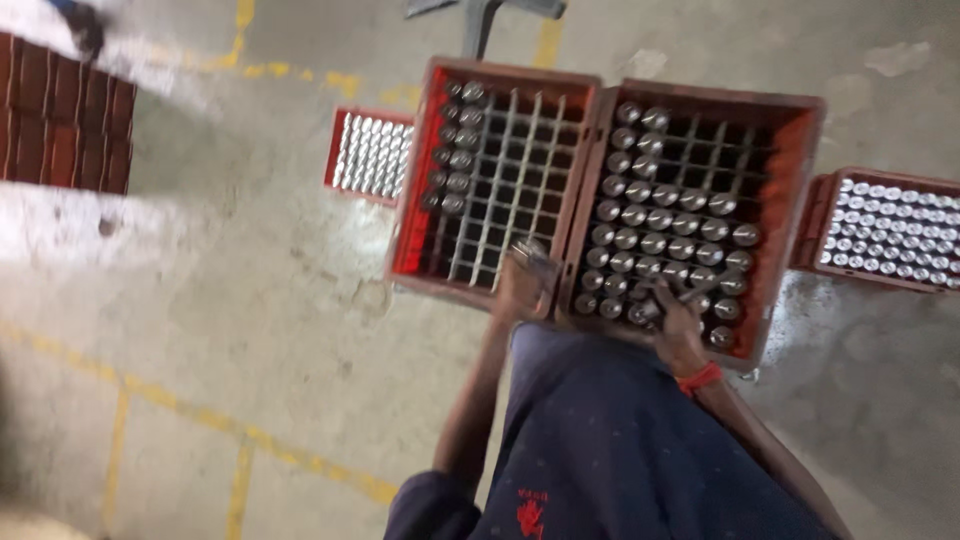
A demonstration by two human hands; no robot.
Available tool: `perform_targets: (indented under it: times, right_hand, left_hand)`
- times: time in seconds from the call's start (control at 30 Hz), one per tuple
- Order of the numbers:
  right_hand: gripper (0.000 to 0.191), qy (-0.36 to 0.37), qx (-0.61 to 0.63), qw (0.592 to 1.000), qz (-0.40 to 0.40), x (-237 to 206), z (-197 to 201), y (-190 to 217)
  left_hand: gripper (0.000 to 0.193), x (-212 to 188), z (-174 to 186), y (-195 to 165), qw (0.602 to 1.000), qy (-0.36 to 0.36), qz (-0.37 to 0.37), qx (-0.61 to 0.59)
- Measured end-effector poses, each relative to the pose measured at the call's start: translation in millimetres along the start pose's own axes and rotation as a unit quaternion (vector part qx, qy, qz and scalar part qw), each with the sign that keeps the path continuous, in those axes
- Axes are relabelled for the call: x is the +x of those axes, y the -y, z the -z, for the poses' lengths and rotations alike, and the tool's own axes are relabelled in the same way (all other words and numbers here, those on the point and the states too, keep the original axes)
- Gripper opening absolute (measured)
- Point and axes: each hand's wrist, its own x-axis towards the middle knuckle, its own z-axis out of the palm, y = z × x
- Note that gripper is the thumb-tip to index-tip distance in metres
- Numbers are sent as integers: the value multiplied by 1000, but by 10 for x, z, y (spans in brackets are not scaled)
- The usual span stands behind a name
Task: The person transfers small cylindrical metal parts from a red crate into a brown crate with a grid insert. They use both hands to pick up and place the parts into the grid slots, then lift the filled crate and set it aside.
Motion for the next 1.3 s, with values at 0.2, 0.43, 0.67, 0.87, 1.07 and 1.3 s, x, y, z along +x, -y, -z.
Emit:
perform_targets:
  times: [0.2, 0.43, 0.67, 0.87, 1.07, 1.3]
  right_hand:
    - [22, 140, 40, 956, 254, 72, -35, 63]
    - [26, 183, -224, 849, 442, 30, 464, 93]
    - [16, 103, 20, 986, 127, 41, 664, 346]
    - [19, 88, 53, 989, 102, 156, 908, 467]
    - [23, 23, 245, 941, 233, 503, 1407, 862]
    - [23, -3, 263, 946, 188, 478, 1468, 670]
  left_hand:
    - [37, -705, -1136, 74, 967, 161, -63, 186]
    - [38, -741, -1448, -200, 933, 290, -15, 212]
    - [43, -670, -1735, -278, 908, 404, 65, 95]
    - [49, -496, -1979, -218, 878, 475, -15, 62]
    - [68, 227, -2341, -476, 862, 344, -37, 372]
    - [70, 639, -2661, -602, 811, 132, -492, 287]
